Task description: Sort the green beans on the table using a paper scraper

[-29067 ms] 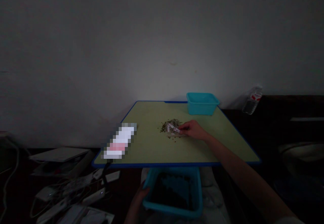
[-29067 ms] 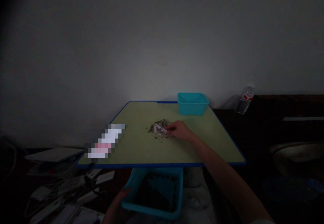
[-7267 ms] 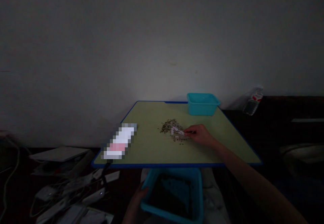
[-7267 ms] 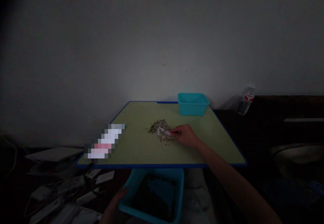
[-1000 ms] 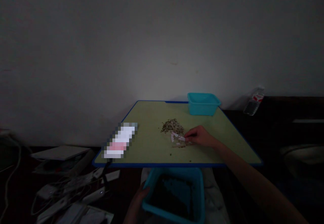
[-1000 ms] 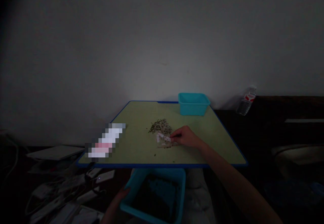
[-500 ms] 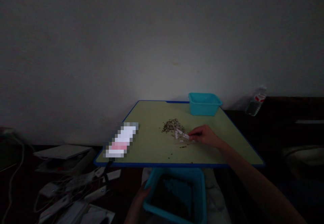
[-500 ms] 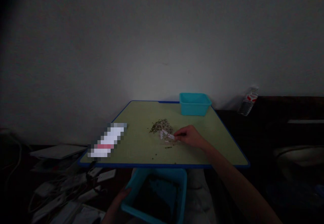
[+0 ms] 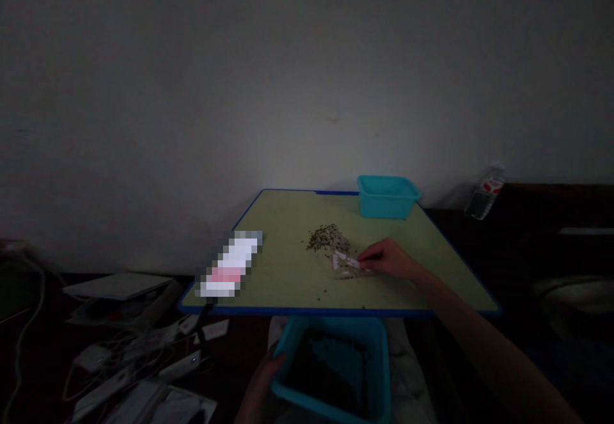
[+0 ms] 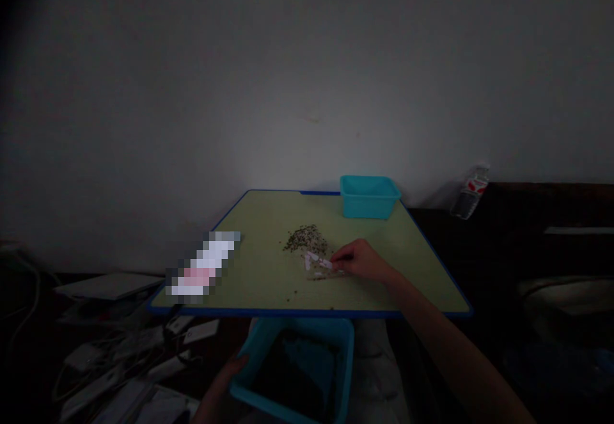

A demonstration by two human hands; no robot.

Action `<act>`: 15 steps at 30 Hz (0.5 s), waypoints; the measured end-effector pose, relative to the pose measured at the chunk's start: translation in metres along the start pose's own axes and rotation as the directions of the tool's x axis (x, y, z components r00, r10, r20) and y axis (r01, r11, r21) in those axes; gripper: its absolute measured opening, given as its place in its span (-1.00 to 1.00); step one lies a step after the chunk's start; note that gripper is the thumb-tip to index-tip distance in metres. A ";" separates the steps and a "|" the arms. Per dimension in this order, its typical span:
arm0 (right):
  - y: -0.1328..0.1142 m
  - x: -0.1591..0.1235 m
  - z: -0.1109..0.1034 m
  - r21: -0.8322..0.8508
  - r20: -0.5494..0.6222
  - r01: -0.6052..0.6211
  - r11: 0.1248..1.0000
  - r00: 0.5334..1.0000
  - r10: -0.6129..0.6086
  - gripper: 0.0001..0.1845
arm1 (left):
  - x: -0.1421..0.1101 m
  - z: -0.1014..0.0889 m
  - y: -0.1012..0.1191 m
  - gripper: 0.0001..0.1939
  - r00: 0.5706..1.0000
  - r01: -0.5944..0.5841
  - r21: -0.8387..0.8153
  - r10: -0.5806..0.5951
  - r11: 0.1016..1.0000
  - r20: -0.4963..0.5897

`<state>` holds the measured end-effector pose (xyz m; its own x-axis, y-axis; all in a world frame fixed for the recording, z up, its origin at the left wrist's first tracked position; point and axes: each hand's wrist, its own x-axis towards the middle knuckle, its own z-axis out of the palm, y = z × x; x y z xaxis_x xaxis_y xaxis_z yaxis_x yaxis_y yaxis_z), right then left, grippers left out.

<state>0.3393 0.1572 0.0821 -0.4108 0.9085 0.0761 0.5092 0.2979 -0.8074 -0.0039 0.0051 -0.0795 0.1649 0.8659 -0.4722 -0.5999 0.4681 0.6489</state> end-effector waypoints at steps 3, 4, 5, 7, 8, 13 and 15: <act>0.001 0.000 0.000 0.023 -0.005 -0.004 1.000 1.000 0.004 -0.73 | -0.009 0.006 0.006 -0.35 0.999 0.037 0.044 -0.037 0.998 0.003; 0.001 0.000 0.000 0.024 -0.009 -0.002 1.000 1.000 0.002 -0.74 | -0.012 0.008 0.008 -0.32 0.999 0.047 0.056 -0.048 0.997 0.005; 0.002 0.000 0.000 0.019 -0.010 0.001 1.000 1.000 0.000 -0.74 | -0.015 0.010 0.010 -0.28 0.998 0.055 0.062 -0.056 0.997 0.009; 0.002 0.000 0.000 0.006 0.000 0.000 1.000 1.000 0.000 -0.75 | -0.018 0.015 0.013 -0.22 0.998 0.058 0.065 -0.059 0.996 0.016; 0.001 0.000 0.000 0.004 0.010 0.000 1.000 1.000 0.000 -0.75 | -0.019 0.017 0.013 -0.19 0.998 0.057 0.066 -0.059 0.996 0.020; 0.000 0.000 0.000 0.011 0.013 0.009 1.000 1.000 -0.009 -0.74 | -0.024 0.027 0.018 -0.19 0.998 0.060 0.085 -0.062 0.995 0.019; 0.000 0.000 0.000 -0.001 0.028 0.003 1.000 1.000 -0.003 -0.73 | -0.029 0.028 0.021 -0.27 0.998 0.061 0.098 -0.062 0.993 0.011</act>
<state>0.3396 0.1572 0.0818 -0.4336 0.8990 0.0619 0.5085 0.3008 -0.8068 0.0009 -0.0054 -0.0357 0.2104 0.8369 -0.5054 -0.5092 0.5351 0.6741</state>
